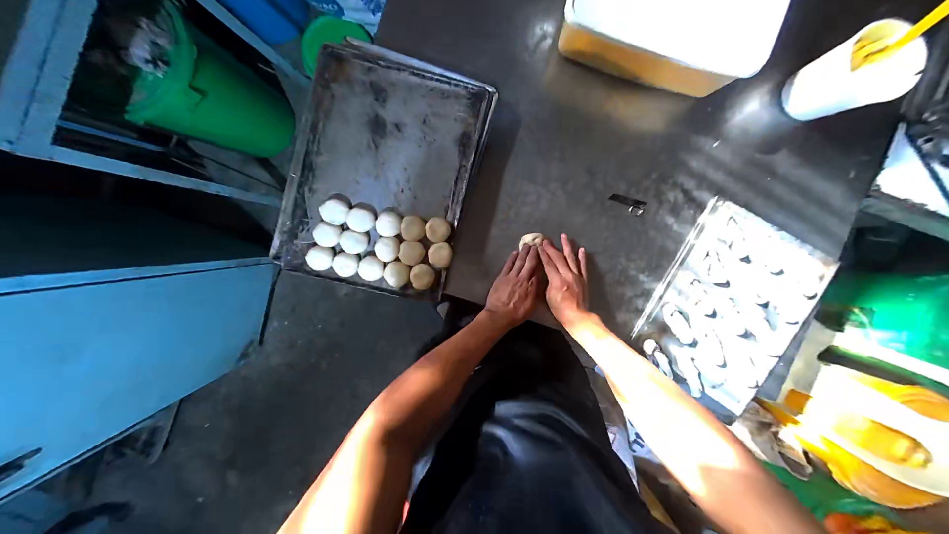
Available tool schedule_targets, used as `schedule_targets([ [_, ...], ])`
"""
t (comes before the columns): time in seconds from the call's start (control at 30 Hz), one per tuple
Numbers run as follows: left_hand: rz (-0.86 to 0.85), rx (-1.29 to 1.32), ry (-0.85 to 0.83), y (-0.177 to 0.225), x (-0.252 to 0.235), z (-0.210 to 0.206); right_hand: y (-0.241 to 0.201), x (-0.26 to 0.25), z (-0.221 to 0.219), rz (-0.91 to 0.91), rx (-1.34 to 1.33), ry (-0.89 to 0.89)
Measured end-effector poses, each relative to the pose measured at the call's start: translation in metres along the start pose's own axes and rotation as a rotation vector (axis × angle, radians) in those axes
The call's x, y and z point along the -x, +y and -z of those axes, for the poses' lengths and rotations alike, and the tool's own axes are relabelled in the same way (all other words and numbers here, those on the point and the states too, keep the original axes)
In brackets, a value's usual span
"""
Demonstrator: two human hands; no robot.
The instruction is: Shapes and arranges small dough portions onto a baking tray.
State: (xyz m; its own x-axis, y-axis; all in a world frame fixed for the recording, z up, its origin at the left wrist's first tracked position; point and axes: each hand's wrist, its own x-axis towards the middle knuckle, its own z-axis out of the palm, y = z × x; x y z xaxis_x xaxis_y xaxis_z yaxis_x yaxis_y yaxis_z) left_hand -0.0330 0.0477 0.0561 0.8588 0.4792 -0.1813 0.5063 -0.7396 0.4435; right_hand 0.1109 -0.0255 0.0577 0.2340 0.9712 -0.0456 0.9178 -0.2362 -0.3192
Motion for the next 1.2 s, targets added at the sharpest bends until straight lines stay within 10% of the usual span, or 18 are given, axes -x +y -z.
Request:
schedule_targets([
  [0.13,-0.011,-0.026,-0.049,-0.009,0.032,-0.017,0.014,0.006,0.015,0.035,0.013,-0.155],
  [0.27,-0.083,0.031,-0.008,-0.006,0.025,0.004,0.004,-0.049,0.049,-0.003,-0.232,0.089],
  [0.57,-0.295,-0.021,-0.050,-0.024,0.006,-0.021,-0.016,-0.108,0.014,0.309,0.066,-0.274],
  [0.8,-0.244,0.001,-0.021,-0.027,0.005,-0.033,-0.017,-0.175,-0.023,0.382,0.162,0.236],
  [0.9,-0.248,0.012,-0.004,-0.028,0.006,-0.032,-0.015,-0.186,-0.018,0.477,0.203,0.142],
  [1.07,-0.247,0.022,0.030,-0.028,0.005,-0.035,-0.020,-0.218,-0.018,0.274,0.243,0.252],
  [1.2,-0.255,0.019,0.050,-0.028,0.009,-0.038,-0.012,-0.233,-0.015,0.159,0.254,-0.021],
])
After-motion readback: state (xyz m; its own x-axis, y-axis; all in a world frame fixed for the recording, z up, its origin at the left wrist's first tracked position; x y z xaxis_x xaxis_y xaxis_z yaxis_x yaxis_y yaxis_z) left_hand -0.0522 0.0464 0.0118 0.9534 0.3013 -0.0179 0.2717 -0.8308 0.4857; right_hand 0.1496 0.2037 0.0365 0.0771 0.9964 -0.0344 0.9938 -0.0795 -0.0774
